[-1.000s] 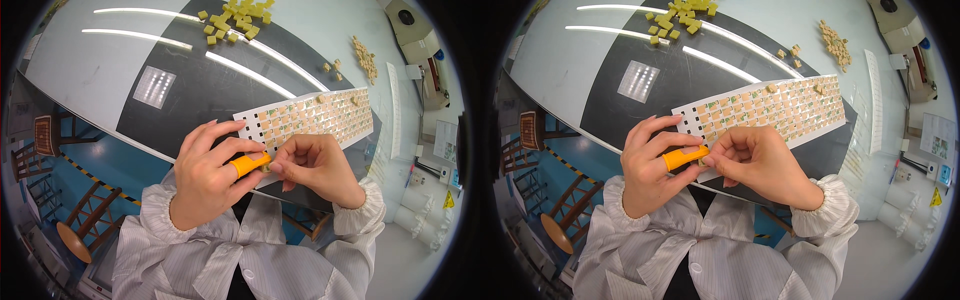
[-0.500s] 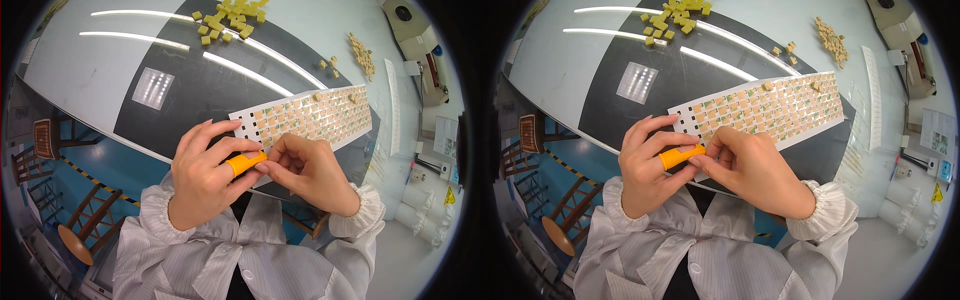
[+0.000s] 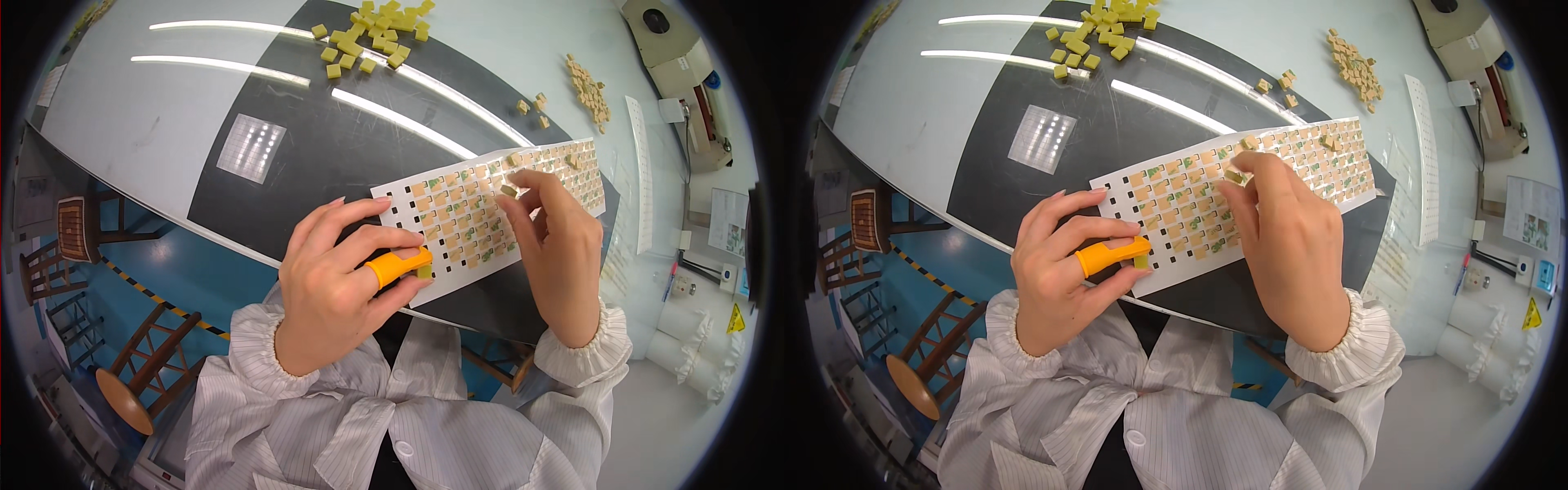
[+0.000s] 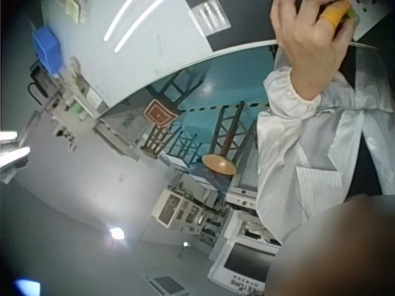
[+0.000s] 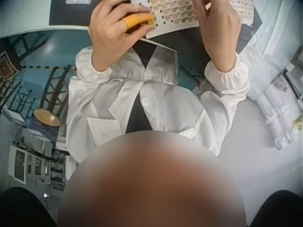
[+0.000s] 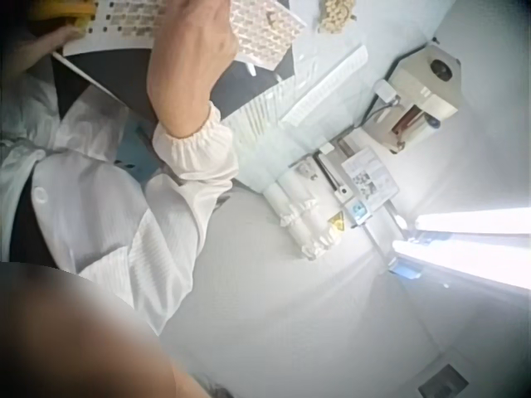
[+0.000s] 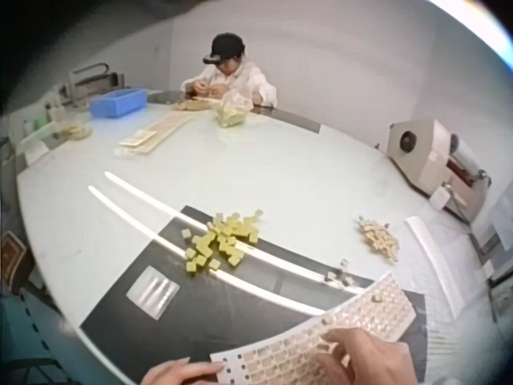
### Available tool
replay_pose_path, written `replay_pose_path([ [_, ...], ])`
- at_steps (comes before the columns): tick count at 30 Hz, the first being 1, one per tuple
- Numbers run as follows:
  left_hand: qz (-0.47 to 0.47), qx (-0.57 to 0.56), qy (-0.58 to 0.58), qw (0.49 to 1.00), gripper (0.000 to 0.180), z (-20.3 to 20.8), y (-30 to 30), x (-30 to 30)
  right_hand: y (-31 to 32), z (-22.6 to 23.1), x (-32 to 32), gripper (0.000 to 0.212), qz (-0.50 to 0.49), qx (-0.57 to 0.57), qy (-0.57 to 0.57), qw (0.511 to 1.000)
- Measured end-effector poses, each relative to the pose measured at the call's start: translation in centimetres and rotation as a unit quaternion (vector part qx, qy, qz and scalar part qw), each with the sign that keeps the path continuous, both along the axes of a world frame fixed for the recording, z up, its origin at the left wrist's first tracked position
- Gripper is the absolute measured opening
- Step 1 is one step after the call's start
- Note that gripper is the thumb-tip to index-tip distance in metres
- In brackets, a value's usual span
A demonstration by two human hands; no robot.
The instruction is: Assembling small electronic components into a grid panel on a production line.
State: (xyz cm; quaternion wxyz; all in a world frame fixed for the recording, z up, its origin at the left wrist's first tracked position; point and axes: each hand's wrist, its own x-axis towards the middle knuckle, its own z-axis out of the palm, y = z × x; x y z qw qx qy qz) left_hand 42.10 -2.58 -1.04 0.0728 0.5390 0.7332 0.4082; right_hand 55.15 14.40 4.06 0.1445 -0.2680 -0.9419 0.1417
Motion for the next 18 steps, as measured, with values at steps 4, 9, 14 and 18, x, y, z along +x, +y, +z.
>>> replay_pose_path([
  [4, 0.002, -0.001, -0.004, 1.000, 0.023, 0.0, -0.1, -0.1, -1.6, 0.4, 0.5, 0.019, 0.042, -0.065, -0.011, 0.997],
  [9, 0.007, -0.003, -0.002, 1.000, 0.024, 0.1, 0.0, 0.0, -2.6, 0.1, 1.0, 0.013, 0.073, -0.149, -0.032, 0.986],
  [14, 0.007, -0.004, -0.002, 1.000, 0.024, 0.0, 0.0, 0.0, -2.4, 0.1, 1.0, 0.012, 0.080, -0.164, -0.041, 0.982],
  [18, 0.007, -0.002, -0.001, 1.000, 0.024, 0.0, 0.0, 0.0, -2.6, 0.2, 0.8, 0.012, 0.039, -0.182, -0.035, 0.982],
])
